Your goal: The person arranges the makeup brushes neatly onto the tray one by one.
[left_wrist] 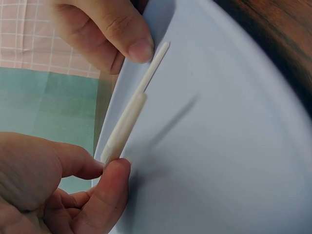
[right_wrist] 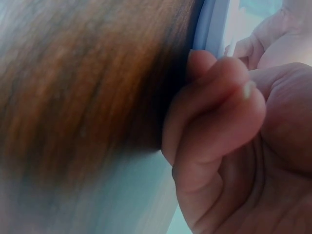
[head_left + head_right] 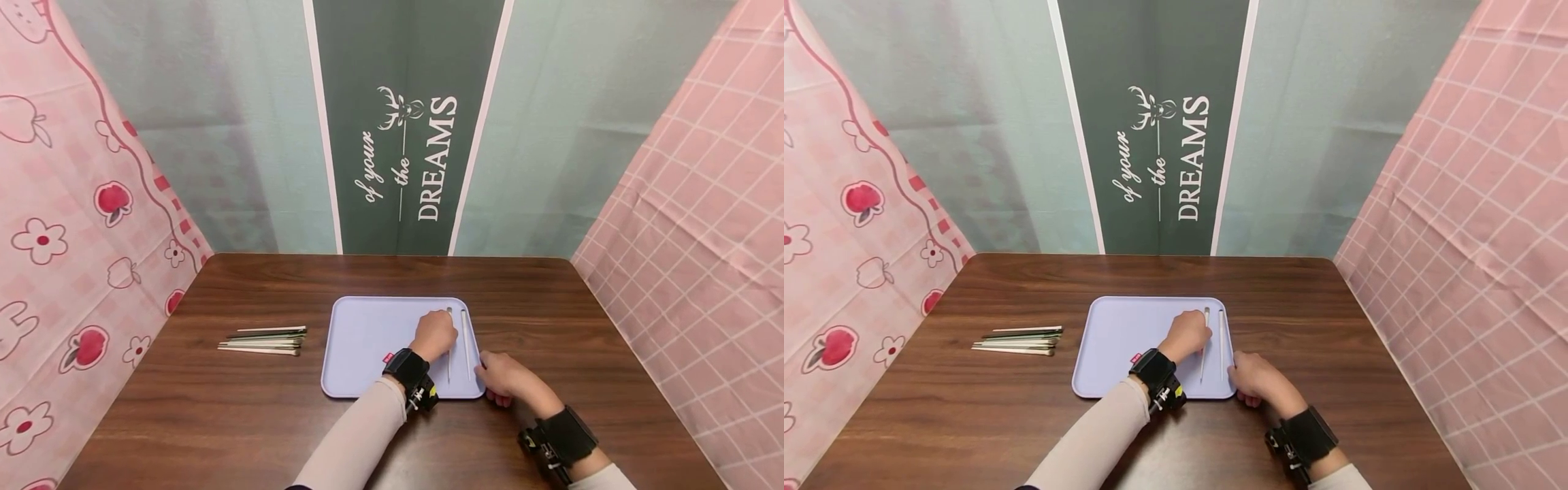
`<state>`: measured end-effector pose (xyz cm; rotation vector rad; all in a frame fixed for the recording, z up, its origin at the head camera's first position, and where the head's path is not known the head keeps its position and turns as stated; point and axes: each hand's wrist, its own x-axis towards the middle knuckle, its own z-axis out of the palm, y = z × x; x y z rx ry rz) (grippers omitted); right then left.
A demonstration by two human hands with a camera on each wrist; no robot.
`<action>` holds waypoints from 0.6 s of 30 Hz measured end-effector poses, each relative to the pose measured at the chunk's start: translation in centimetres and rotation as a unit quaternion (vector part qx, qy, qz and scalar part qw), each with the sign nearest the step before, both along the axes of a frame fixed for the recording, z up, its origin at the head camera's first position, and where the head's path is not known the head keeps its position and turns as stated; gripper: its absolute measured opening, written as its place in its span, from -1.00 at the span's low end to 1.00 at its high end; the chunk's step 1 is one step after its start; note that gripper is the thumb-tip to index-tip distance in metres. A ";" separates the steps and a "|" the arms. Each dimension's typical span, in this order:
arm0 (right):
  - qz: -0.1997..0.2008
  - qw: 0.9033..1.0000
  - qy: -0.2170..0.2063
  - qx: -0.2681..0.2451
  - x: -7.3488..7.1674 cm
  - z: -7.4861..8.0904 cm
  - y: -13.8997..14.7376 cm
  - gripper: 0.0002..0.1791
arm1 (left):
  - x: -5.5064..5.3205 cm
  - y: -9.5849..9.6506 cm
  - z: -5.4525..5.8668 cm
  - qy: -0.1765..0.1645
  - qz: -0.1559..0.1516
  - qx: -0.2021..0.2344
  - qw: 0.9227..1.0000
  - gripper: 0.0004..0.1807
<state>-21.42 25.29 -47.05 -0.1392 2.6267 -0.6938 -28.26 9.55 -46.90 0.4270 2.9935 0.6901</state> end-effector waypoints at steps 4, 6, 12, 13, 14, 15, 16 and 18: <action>0.002 1.000 0.003 0.000 -0.1 0.0 0.0 -0.79 | 0.0 0.2 0.0 -0.002 -0.001 -0.012 1.000 -0.66; 0.006 1.000 0.006 -0.001 0.0 0.1 -0.1 -0.79 | 0.0 0.3 0.0 -0.002 -0.001 -0.016 1.000 -0.66; 0.003 1.000 0.008 0.000 0.0 0.0 0.0 -0.79 | -0.1 0.6 -0.1 0.002 0.006 -0.025 1.000 -0.69; 0.000 1.000 0.007 0.000 0.0 -0.1 0.0 -0.79 | -0.1 0.7 -0.1 0.002 0.009 -0.027 1.000 -0.70; 0.001 1.000 0.008 0.000 0.0 -0.1 0.0 -0.80 | -0.1 0.8 -0.1 0.002 0.010 -0.030 0.999 -0.71; 0.000 1.000 0.008 0.000 0.0 -0.1 0.1 -0.80 | -0.1 0.9 -0.2 0.004 0.011 -0.033 0.999 -0.73; 0.000 1.000 0.008 0.000 0.0 -0.2 0.1 -0.80 | -0.2 0.9 -0.3 0.008 0.013 -0.036 0.999 -0.75; 0.000 1.000 0.008 0.000 0.0 -0.2 0.1 -0.80 | -0.3 1.0 -0.5 0.016 0.014 -0.038 0.999 -0.77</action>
